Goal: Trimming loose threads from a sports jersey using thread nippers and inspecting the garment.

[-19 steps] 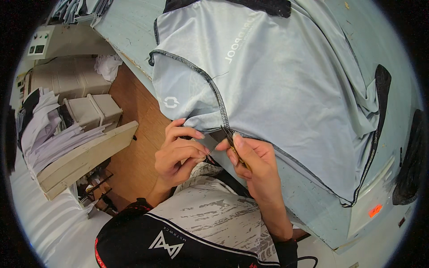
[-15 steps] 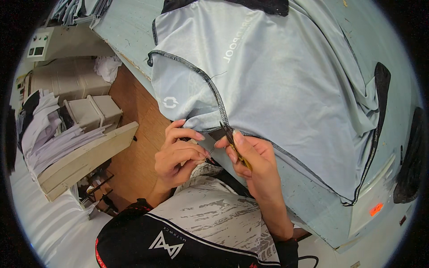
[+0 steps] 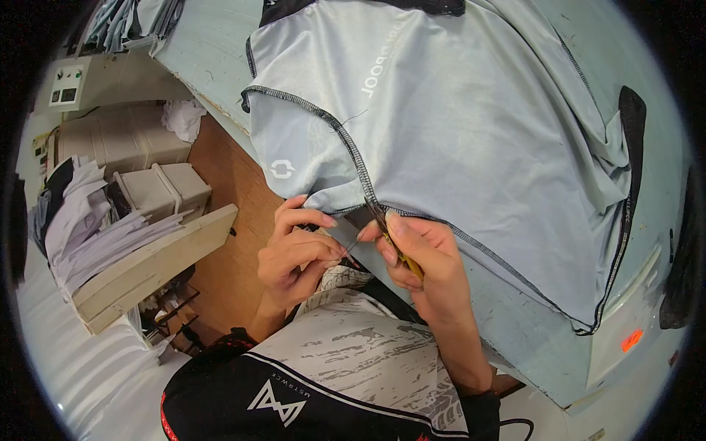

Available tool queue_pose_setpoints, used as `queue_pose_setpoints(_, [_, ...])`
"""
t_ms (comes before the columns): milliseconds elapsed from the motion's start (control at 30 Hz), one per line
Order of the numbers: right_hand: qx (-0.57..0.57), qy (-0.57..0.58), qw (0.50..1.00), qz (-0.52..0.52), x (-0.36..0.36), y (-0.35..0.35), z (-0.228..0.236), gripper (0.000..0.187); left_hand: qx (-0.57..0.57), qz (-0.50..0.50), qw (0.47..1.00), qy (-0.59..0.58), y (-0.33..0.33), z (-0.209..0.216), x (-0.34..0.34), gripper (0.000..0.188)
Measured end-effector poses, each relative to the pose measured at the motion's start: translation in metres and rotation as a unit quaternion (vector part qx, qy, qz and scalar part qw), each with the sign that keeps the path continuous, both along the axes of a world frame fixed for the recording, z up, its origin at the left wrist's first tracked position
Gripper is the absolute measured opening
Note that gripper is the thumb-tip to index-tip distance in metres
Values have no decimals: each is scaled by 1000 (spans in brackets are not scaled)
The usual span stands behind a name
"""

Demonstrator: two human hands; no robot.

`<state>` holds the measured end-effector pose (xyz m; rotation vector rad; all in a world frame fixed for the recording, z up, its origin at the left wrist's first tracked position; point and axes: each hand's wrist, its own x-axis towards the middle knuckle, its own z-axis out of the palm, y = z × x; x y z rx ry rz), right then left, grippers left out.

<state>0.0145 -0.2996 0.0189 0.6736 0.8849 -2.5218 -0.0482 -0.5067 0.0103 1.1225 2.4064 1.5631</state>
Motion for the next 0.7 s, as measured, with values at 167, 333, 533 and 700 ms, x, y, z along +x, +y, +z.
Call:
queue_pose_setpoints(167, [-7,5,1000,13,-2,2,0,44,-6,-5,1000,-10,-1,4,-1,17])
queue_pose_setpoints(333, [-22,-2,1000,2,0,2,0,40,-14,-6,1000,-13,-4,3,0,17])
queue_pose_setpoints(533, [-24,-5,1000,-4,1,3,0,37,-23,-3,1000,-11,-8,6,3,15])
queue_pose_setpoints(700, [-23,-5,1000,-6,2,2,2,37,-38,4,999,-3,-12,8,6,15])
